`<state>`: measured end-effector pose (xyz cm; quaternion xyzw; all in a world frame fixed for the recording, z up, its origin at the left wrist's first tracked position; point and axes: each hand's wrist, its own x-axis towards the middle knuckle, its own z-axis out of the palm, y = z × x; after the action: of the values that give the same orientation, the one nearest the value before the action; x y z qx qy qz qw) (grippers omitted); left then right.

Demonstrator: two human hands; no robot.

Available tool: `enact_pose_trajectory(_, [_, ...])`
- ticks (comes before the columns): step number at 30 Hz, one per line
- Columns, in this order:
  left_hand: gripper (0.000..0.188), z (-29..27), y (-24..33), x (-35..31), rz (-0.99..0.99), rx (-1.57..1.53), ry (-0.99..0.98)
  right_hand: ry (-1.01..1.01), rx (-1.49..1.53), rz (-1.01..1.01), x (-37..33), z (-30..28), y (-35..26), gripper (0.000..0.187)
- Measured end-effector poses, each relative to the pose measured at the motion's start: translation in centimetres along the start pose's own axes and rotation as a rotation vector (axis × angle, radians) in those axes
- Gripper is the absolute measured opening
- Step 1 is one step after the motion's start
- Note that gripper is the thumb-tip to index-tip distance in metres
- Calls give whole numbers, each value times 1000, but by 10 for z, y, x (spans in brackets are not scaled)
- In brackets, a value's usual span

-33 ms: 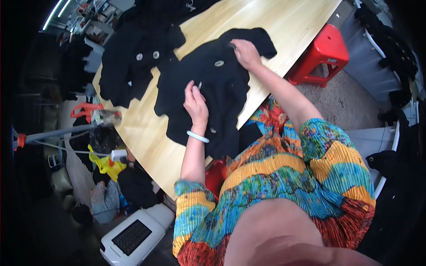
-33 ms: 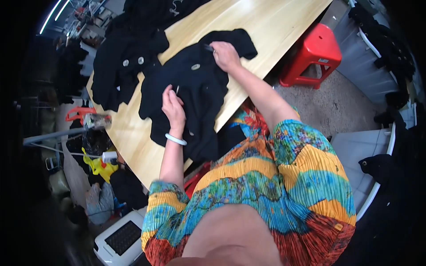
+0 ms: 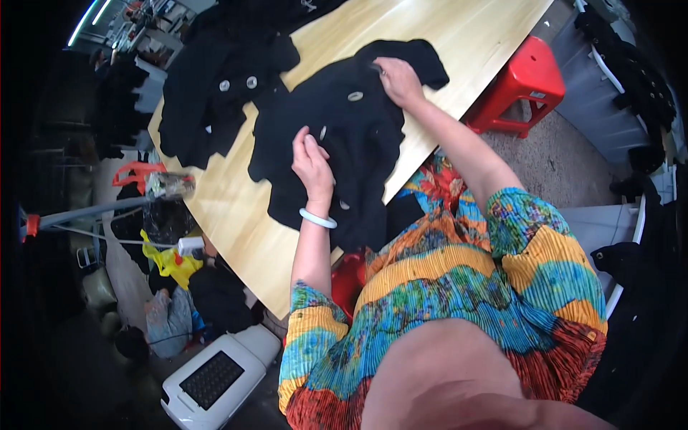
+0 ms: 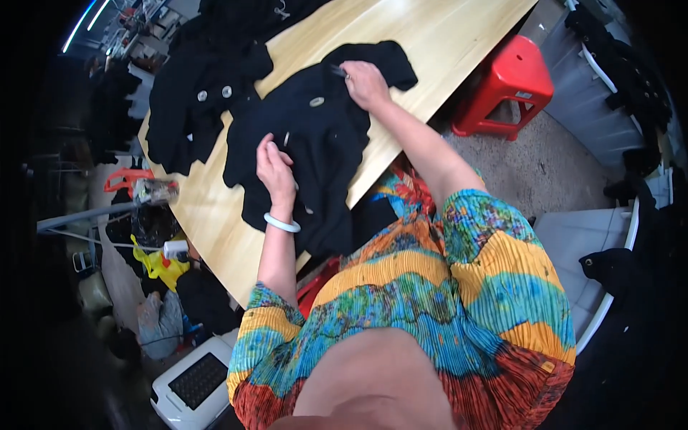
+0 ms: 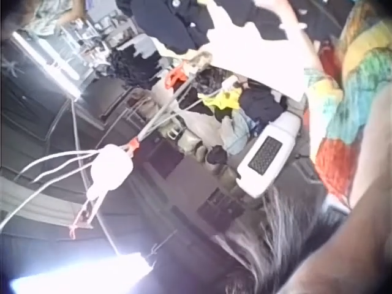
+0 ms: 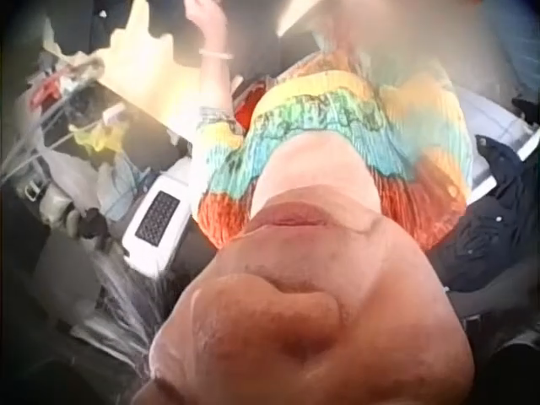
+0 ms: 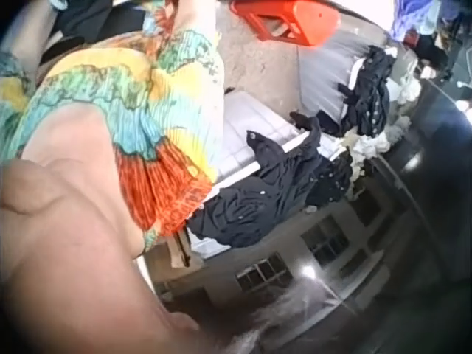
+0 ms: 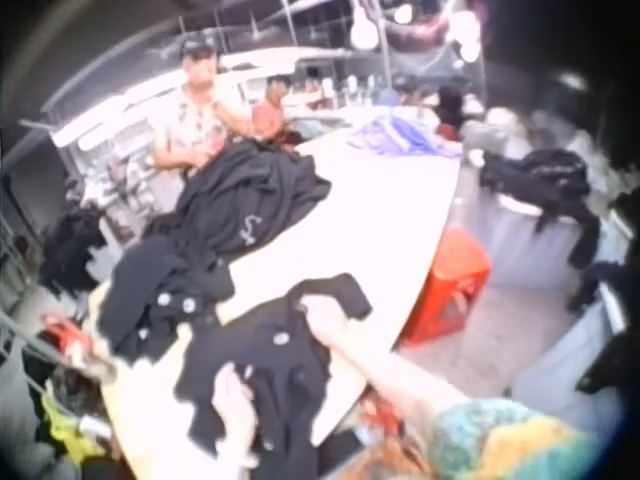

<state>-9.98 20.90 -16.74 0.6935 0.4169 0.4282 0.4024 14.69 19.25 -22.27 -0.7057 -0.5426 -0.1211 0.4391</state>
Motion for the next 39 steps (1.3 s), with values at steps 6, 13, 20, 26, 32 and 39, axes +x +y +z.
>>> enact_pose_trajectory(6, [22, -32, -12, -10, -294, -63, -103, 24, 22, 27, -10, 7, 4, 26])
enact_pose_trajectory(13, [25, -55, -14, -24, -429, -149, -304, 10, 123, -92, 1, -28, -44, 21])
enact_pose_trajectory(20, [24, -40, -13, -4, -383, -165, -309, -412, 73, -165, -13, -57, -125, 24])
enact_pose_trajectory(26, [48, -28, -11, 12, -365, -403, -547, -309, 166, -113, -24, -50, -110, 13])
enact_pose_trajectory(32, [45, -42, 8, 7, -392, -615, -755, -246, 379, -15, -6, -74, -123, 17])
enact_pose_trajectory(39, [42, -75, 58, -6, -319, -787, -612, -345, 613, 165, 16, -96, -148, 17])
